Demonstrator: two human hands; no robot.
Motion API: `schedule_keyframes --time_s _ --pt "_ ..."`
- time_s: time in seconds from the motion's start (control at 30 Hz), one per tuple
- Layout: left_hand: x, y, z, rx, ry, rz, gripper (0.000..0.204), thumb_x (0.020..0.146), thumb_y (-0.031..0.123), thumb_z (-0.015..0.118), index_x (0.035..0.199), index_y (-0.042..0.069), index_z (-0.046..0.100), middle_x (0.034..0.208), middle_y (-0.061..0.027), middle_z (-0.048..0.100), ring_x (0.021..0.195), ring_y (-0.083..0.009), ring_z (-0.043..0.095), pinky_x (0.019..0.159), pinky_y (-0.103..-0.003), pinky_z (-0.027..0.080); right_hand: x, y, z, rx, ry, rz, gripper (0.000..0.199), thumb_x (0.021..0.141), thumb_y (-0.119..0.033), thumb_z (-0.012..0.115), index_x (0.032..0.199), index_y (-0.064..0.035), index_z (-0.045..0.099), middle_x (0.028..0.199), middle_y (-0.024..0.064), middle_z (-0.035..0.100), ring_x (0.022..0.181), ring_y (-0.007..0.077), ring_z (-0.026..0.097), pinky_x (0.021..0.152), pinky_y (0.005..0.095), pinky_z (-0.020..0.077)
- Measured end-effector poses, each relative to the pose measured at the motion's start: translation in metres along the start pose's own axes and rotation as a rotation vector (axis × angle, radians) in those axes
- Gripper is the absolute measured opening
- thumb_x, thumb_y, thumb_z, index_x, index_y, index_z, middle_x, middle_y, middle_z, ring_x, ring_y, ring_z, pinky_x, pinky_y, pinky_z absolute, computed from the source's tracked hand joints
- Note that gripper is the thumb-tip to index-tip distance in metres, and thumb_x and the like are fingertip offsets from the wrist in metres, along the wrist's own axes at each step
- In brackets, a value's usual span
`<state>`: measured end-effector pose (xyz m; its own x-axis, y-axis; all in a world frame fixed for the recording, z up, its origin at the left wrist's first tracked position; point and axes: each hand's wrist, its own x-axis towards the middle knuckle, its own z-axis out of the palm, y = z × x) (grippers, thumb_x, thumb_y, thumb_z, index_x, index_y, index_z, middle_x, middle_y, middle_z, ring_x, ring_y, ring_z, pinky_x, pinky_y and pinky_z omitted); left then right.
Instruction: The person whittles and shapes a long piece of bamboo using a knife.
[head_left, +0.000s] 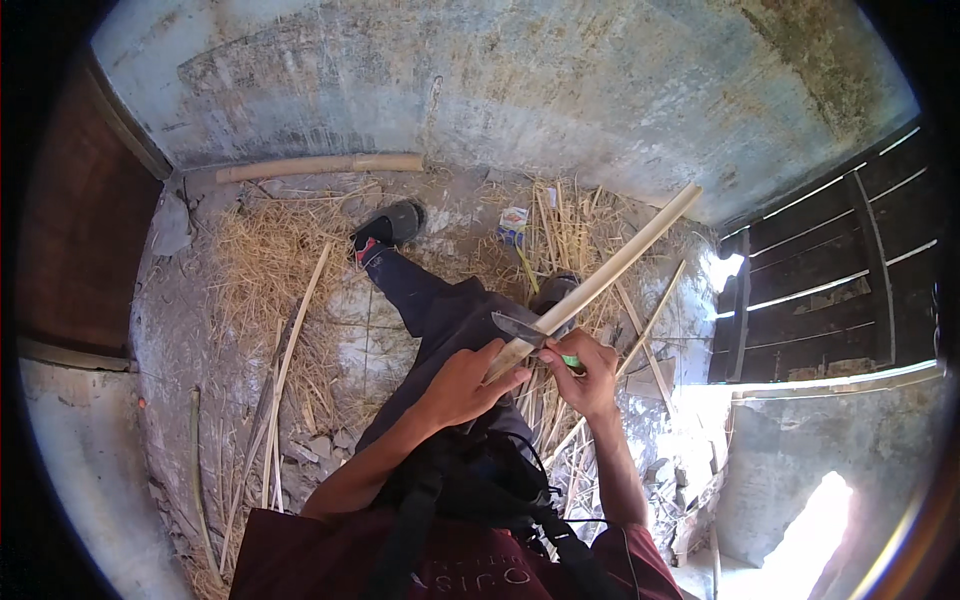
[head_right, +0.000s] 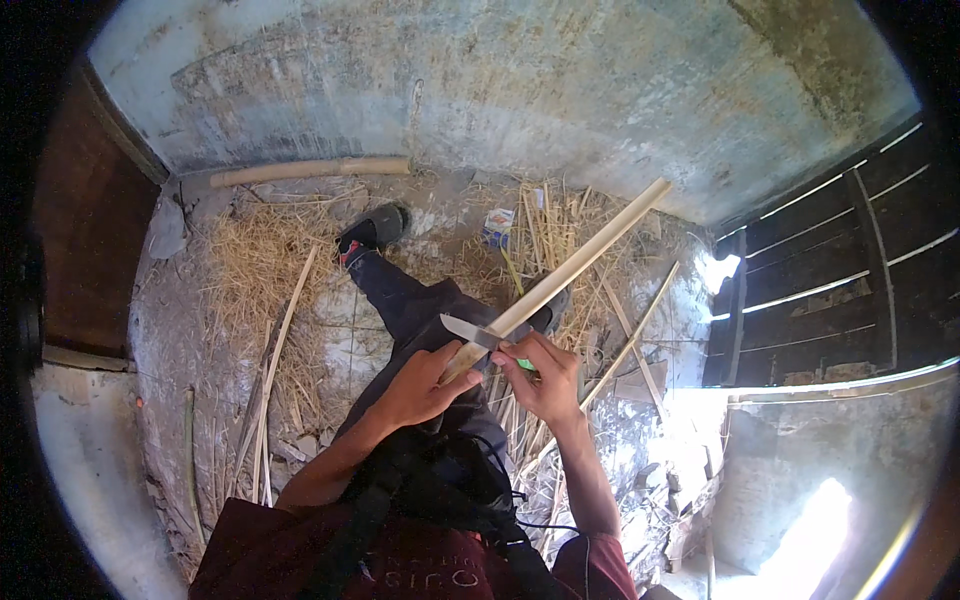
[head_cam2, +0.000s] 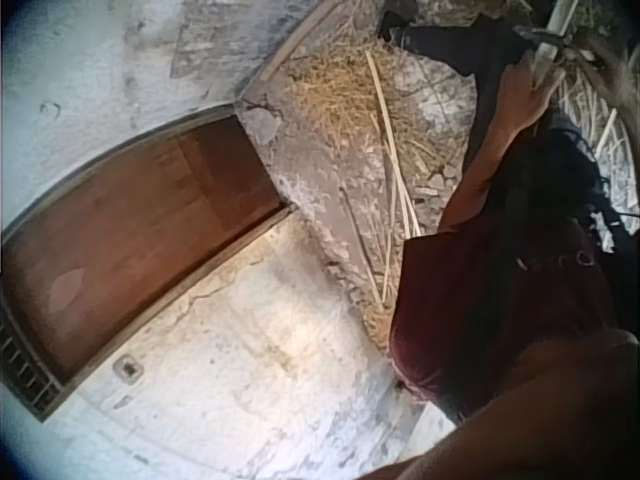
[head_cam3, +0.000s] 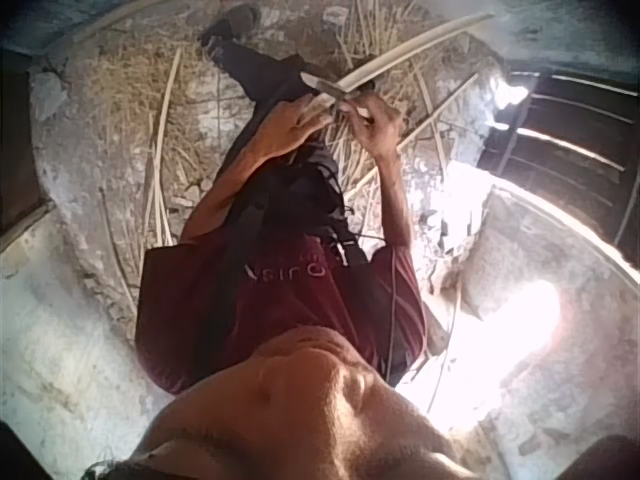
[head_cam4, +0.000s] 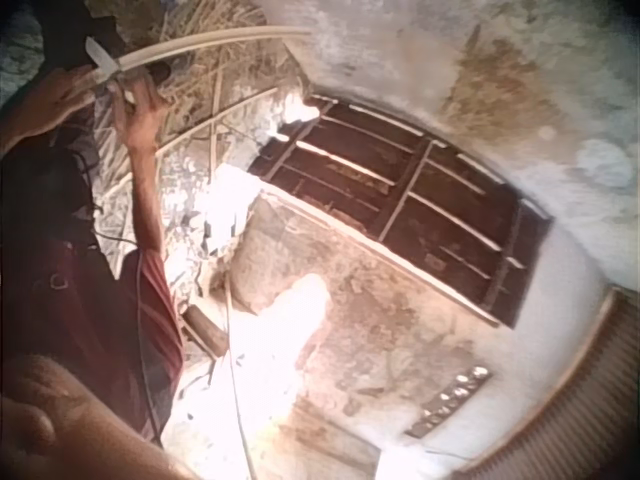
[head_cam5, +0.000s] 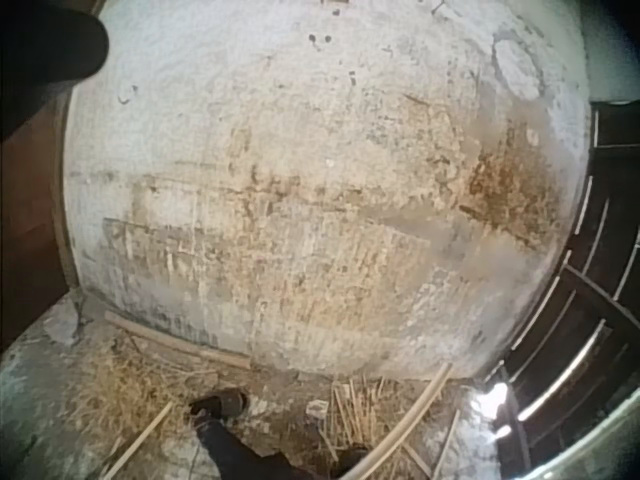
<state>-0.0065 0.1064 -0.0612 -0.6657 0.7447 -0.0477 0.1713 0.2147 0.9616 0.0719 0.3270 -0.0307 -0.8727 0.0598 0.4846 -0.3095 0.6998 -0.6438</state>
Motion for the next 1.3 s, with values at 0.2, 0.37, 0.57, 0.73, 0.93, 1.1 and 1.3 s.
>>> schedule_keyframes --time_s 0.2,0.37,0.57,0.73,0.93,1.1,1.3 --pt "0.0 -0.004 0.0 -0.02 0.031 0.024 0.059 0.107 0.054 0.064 0.113 -0.004 0.063 0.066 -0.0224 0.065 0.062 -0.0441 0.067 0.059 -0.053 0.048 0.002 -0.005 0.007 -0.008 0.009 -0.021 0.019 0.084 0.002 0.088 0.09 0.0031 0.07 0.083 0.0154 0.074 0.07 0.0277 0.072 0.063 0.0355 0.054" --pt "0.0 -0.001 -0.001 -0.042 0.054 0.023 0.056 0.107 0.052 0.065 0.11 -0.005 0.064 0.066 -0.0222 0.065 0.06 -0.0428 0.067 0.058 -0.051 0.047 0.008 -0.008 0.006 -0.074 0.003 -0.028 0.017 0.082 0.001 0.088 0.087 0.0026 0.071 0.08 0.0152 0.073 0.067 0.0272 0.07 0.06 0.0352 0.0529" --pt "0.002 0.003 -0.003 -0.058 0.066 0.001 0.056 0.107 0.052 0.065 0.109 -0.004 0.065 0.066 -0.022 0.065 0.061 -0.0416 0.068 0.058 -0.049 0.048 0.009 -0.004 0.009 -0.127 0.012 -0.023 0.016 0.082 0.0 0.088 0.088 0.0022 0.073 0.079 0.0154 0.072 0.066 0.0271 0.07 0.06 0.035 0.0526" --pt "0.004 0.0 -0.004 -0.048 0.046 -0.019 0.057 0.106 0.051 0.066 0.117 -0.005 0.065 0.067 -0.0199 0.065 0.061 -0.036 0.068 0.06 -0.046 0.049 0.018 0.001 0.011 -0.139 0.061 -0.111 0.013 0.085 -0.01 0.089 0.092 -0.0071 0.078 0.075 0.0077 0.068 0.057 0.0242 0.067 0.049 0.0359 0.049" --pt "0.004 -0.003 -0.004 -0.042 0.045 -0.015 0.053 0.107 0.048 0.068 0.121 -0.003 0.066 0.067 -0.0155 0.063 0.058 -0.024 0.063 0.058 -0.042 0.047 0.014 0.016 0.007 -0.17 0.025 -0.093 0.007 0.088 -0.004 0.083 0.091 -0.0054 0.077 0.08 0.0075 0.073 0.062 0.0228 0.07 0.054 0.0345 0.053" --pt "-0.006 -0.004 -0.007 -0.017 0.017 -0.062 0.046 0.108 0.045 0.066 0.106 -0.001 0.064 0.064 -0.0155 0.059 0.054 -0.0251 0.06 0.055 -0.043 0.043 0.037 0.074 -0.063 -0.151 0.537 0.405 0.019 0.103 -0.009 0.075 0.088 -0.0016 0.067 0.081 0.0034 0.068 0.076 0.0081 0.058 0.066 0.0288 0.0465" --pt "-0.003 -0.003 -0.003 -0.043 0.061 -0.001 0.05 0.108 0.05 0.065 0.098 0.001 0.062 0.062 -0.0216 0.06 0.056 -0.0424 0.063 0.054 -0.051 0.042 0.011 0.075 -0.091 -0.007 0.563 0.267 0.012 0.104 -0.008 0.072 0.094 -0.0048 0.066 0.083 0.0005 0.064 0.071 0.0069 0.053 0.063 0.0253 0.0421"
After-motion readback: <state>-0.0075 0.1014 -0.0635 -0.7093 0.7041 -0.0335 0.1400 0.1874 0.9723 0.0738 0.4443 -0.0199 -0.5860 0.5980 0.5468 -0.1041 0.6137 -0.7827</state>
